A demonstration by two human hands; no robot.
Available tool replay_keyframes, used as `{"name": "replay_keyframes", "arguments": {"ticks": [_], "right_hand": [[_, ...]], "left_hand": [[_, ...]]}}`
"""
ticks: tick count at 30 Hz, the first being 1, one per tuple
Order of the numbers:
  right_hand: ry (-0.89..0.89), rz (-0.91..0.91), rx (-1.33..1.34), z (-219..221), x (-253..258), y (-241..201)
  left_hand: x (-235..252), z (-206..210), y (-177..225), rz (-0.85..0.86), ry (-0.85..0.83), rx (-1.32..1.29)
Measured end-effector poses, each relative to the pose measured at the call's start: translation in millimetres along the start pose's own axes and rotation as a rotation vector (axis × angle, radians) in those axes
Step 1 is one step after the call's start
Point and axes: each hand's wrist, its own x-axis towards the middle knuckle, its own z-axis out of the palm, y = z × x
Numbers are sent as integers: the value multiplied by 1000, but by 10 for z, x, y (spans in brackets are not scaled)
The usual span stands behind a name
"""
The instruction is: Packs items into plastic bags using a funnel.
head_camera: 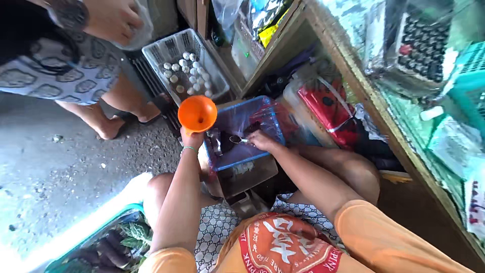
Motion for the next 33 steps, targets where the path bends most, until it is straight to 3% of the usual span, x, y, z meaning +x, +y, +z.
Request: {"name": "replay_keyframes", "arguments": {"ticks": [5, 10, 15, 18, 21, 23, 26, 30, 33], "right_hand": [[57, -107, -25, -362, -575, -408], [156, -185, -118, -521, -875, -838], [428, -352, -610, -221, -908, -1159], [578, -385, -560, -199, -873, -1121], [659, -248, -428, -359, -760, -951], [590, -84, -361, -394, -552, -756], [326, 87, -437, -163, -150, -416], [90, 129, -633, 243, 203, -165], [29, 75, -572, 480, 338, -118]], "left_hand": [[-116, 145, -203, -132, -206, 192], [-204, 244, -62, -37, -390, 260], [-244, 307, 144, 56, -397, 164], [-164, 304, 120, 61, -382, 178], [-80, 276, 37, 64, -345, 180], [-26, 239, 60, 78, -295, 145], [24, 162, 160, 157, -205, 48], [16, 127, 216, 183, -132, -75], [-4, 108, 196, 216, -115, -107]]}}
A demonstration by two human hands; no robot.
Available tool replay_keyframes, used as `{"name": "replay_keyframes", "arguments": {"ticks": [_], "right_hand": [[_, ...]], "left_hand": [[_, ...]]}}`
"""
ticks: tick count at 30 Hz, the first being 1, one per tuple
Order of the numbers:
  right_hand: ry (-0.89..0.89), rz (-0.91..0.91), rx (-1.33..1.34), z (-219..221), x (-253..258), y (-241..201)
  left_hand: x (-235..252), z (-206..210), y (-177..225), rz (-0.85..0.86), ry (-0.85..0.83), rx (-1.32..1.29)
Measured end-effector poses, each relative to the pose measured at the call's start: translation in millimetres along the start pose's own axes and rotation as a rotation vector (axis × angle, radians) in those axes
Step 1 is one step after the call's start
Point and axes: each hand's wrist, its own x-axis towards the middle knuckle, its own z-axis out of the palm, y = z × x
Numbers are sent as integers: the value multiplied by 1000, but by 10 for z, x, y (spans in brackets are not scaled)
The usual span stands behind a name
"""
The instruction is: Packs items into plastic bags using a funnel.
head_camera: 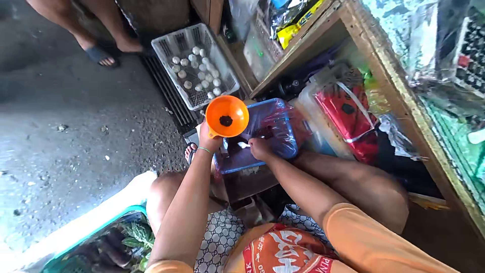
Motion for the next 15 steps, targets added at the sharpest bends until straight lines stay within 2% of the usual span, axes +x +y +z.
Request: {"name": "replay_keyframes", "arguments": {"ticks": [3, 7, 11, 15], "right_hand": [[-28, -76, 133, 167, 129, -32], [-35, -56, 301, 95, 151, 88], [93, -96, 398, -223, -173, 275], [195, -118, 426, -731, -729, 273]], "left_hand": [[4, -8, 6, -7, -15, 42], [13, -32, -69, -22, -21, 96], [16, -16, -170, -146, -81, 187], [-21, 20, -302, -286, -136, 313]]}}
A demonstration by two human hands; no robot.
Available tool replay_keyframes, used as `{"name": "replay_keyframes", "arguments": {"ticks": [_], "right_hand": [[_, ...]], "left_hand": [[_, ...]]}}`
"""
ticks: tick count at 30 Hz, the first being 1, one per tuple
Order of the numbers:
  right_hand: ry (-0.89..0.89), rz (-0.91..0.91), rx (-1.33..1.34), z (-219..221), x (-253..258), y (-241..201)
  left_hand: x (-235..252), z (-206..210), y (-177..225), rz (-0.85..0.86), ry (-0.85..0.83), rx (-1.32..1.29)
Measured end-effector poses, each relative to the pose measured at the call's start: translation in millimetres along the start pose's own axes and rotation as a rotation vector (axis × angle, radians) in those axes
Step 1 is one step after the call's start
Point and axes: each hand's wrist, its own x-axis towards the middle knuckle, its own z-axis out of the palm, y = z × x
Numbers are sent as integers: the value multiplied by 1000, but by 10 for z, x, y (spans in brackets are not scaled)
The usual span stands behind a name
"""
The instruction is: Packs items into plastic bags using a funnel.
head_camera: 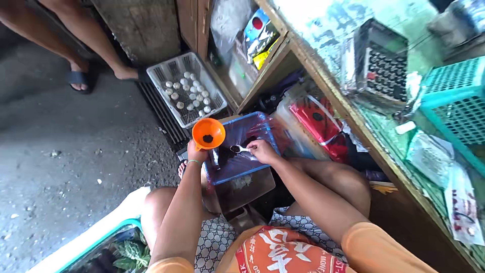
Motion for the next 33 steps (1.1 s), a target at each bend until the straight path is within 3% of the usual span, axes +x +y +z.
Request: {"name": "replay_keyframes", "arguments": {"ticks": [5, 7, 11, 14, 17, 19, 21, 24, 27, 31, 33], "right_hand": [[190, -76, -29, -549, -464, -437], [238, -161, -153, -486, -512, -676], [379, -371, -417, -334, -567, -705], [542, -387, -312, -419, -627, -641], [599, -247, -97, -518, -611, -435], [531, -148, -2, -428, -520, -236], [340, -44, 21, -242, -429, -63], [140, -37, -8, 38, -296, 115], [82, -212, 61, -57, -364, -107], [-285, -574, 460, -350, -820, -535], [-332, -631, 519, -371, -987, -612]], "left_hand": [[-133, 161, 108, 48, -67, 31], [-328, 150, 115, 87, -58, -17], [-568, 182, 443, 232, -23, -91], [-641, 121, 570, 256, 21, -85], [-751, 91, 570, 288, 98, -101], [-822, 83, 578, 305, 148, -111], [-957, 69, 651, 288, 183, -155], [-1187, -4, 895, 264, 201, -206], [-1381, -230, 1309, 296, 222, -189], [-1560, -544, 1837, 469, 243, -310], [-1624, -662, 2065, 571, 231, -417]]}}
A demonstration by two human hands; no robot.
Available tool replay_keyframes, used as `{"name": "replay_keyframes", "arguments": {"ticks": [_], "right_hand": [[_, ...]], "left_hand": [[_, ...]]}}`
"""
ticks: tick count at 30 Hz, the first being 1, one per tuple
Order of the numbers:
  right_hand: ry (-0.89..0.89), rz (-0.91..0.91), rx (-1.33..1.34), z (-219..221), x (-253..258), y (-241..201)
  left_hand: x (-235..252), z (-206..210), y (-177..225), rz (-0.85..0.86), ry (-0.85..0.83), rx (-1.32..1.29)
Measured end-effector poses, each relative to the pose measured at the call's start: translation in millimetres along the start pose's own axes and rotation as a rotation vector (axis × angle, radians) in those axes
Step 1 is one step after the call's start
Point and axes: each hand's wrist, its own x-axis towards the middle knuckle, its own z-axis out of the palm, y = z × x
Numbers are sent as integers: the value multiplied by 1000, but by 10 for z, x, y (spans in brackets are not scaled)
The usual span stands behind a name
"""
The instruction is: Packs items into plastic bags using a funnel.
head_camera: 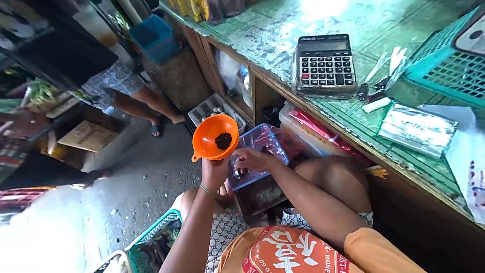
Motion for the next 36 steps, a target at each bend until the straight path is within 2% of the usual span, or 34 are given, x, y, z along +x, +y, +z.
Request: {"name": "replay_keyframes", "arguments": {"ticks": [3, 6, 9, 11, 18, 20, 27, 36], "right_hand": [[143, 1, 43, 98, -88, -151], [307, -125, 235, 149, -254, -321], [335, -265, 296, 178, -288, -451], [398, -243, 249, 220, -296, -467], [584, -335, -2, 170, -285, -583], [584, -344, -46, 142, -319, -579], [585, -339, 14, 8, -352, -504], [585, -333, 86, -159, -334, -477]], "left_hand": [[109, -26, 325, 96, 9, -24], [228, -49, 716, 83, 31, 102], [362, -148, 1067, 85, 68, 122], [404, -172, 1179, 117, 84, 126], [589, -142, 1334, 158, 115, 143], [646, -121, 1395, 170, 112, 161], [733, 74, 1396, 185, 52, 134], [809, 160, 1406, 212, 64, 80]]}}
